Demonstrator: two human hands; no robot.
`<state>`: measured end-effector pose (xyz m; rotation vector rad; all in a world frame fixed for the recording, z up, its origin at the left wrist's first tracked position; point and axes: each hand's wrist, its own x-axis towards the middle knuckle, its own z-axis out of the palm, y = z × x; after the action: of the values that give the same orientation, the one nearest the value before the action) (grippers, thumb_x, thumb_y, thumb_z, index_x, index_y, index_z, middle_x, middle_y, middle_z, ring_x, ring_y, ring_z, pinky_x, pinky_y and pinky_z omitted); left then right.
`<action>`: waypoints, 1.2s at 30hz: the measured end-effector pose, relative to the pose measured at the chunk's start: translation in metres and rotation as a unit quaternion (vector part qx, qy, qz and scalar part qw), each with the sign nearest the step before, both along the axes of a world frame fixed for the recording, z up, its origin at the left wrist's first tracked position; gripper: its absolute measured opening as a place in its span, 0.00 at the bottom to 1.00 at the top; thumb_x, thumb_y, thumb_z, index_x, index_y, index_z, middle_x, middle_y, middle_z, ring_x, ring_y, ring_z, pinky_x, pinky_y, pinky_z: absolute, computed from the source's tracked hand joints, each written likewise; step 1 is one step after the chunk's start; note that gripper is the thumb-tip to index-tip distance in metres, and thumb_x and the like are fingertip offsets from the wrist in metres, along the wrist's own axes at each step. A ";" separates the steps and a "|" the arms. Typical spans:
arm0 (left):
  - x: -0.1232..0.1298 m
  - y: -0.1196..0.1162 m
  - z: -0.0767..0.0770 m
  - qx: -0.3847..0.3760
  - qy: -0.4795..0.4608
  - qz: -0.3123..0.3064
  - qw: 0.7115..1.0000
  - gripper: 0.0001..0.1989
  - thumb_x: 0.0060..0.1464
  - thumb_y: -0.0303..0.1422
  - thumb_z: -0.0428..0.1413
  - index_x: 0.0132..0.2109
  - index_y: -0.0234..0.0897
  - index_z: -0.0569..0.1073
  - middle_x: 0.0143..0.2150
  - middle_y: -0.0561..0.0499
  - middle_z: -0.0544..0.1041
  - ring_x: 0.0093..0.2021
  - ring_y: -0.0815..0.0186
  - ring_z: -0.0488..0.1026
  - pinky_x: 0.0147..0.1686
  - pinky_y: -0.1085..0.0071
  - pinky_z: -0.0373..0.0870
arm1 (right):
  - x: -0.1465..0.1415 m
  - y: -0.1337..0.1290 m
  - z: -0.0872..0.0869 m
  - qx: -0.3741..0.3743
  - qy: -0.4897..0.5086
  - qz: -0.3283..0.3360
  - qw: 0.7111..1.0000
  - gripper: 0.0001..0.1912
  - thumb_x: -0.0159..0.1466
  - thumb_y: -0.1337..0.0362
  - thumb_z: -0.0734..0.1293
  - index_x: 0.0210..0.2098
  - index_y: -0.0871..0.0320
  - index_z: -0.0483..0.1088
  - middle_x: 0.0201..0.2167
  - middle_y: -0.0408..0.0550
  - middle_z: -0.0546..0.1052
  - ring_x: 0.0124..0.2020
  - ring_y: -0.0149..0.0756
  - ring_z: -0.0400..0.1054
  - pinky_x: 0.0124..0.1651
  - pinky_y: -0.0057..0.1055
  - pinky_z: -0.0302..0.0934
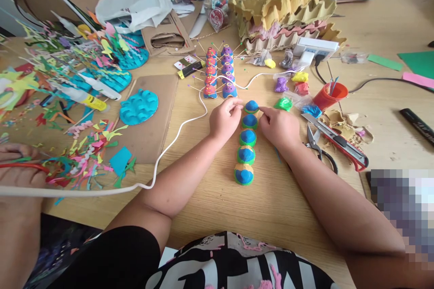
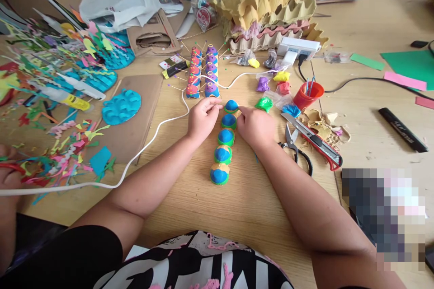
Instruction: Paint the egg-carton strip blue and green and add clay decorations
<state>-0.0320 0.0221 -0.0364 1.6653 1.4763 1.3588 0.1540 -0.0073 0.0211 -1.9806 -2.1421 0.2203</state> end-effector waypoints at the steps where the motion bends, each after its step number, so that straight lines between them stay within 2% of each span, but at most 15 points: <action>1: 0.000 0.000 0.000 -0.001 0.002 0.001 1.000 0.13 0.65 0.23 0.57 0.50 0.42 0.82 0.48 0.48 0.89 0.53 0.57 0.88 0.58 0.62 0.82 | 0.000 0.000 0.000 0.002 -0.001 -0.003 1.000 0.25 0.73 0.61 0.59 0.60 0.50 0.83 0.51 0.52 0.89 0.47 0.50 0.83 0.38 0.38 0.59; 12: 0.001 -0.003 0.004 -0.017 0.044 -0.013 0.999 0.15 0.67 0.24 0.56 0.54 0.44 0.81 0.54 0.48 0.88 0.57 0.58 0.86 0.62 0.61 0.81 | -0.002 0.000 0.002 -0.015 -0.008 -0.001 1.000 0.26 0.73 0.61 0.58 0.62 0.50 0.82 0.50 0.53 0.89 0.47 0.51 0.82 0.38 0.38 0.59; 23: 0.002 -0.003 0.004 -0.019 0.049 -0.011 0.999 0.13 0.68 0.27 0.57 0.55 0.44 0.80 0.54 0.48 0.88 0.57 0.58 0.86 0.63 0.61 0.81 | -0.002 -0.002 0.004 -0.020 -0.012 -0.018 1.000 0.26 0.73 0.62 0.58 0.60 0.50 0.83 0.50 0.53 0.89 0.47 0.51 0.83 0.38 0.37 0.60; 32: 0.001 -0.001 0.002 -0.016 0.017 -0.023 0.999 0.12 0.67 0.26 0.57 0.53 0.43 0.80 0.53 0.47 0.88 0.56 0.58 0.86 0.59 0.62 0.81 | 0.009 0.012 -0.008 -0.021 0.059 -0.027 0.998 0.25 0.74 0.55 0.61 0.63 0.49 0.81 0.50 0.53 0.89 0.50 0.51 0.83 0.44 0.38 0.66; 36: 0.001 -0.001 0.004 -0.025 0.048 -0.020 0.998 0.12 0.66 0.27 0.58 0.53 0.43 0.80 0.50 0.48 0.89 0.54 0.59 0.86 0.57 0.63 0.81 | 0.010 0.016 -0.010 -0.037 0.060 -0.020 0.997 0.25 0.74 0.55 0.61 0.62 0.48 0.82 0.51 0.53 0.89 0.50 0.51 0.83 0.43 0.38 0.66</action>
<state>-0.0312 0.0212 -0.0326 1.7408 1.5084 1.2264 0.1637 0.0087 0.0112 -1.9944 -2.0457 0.4076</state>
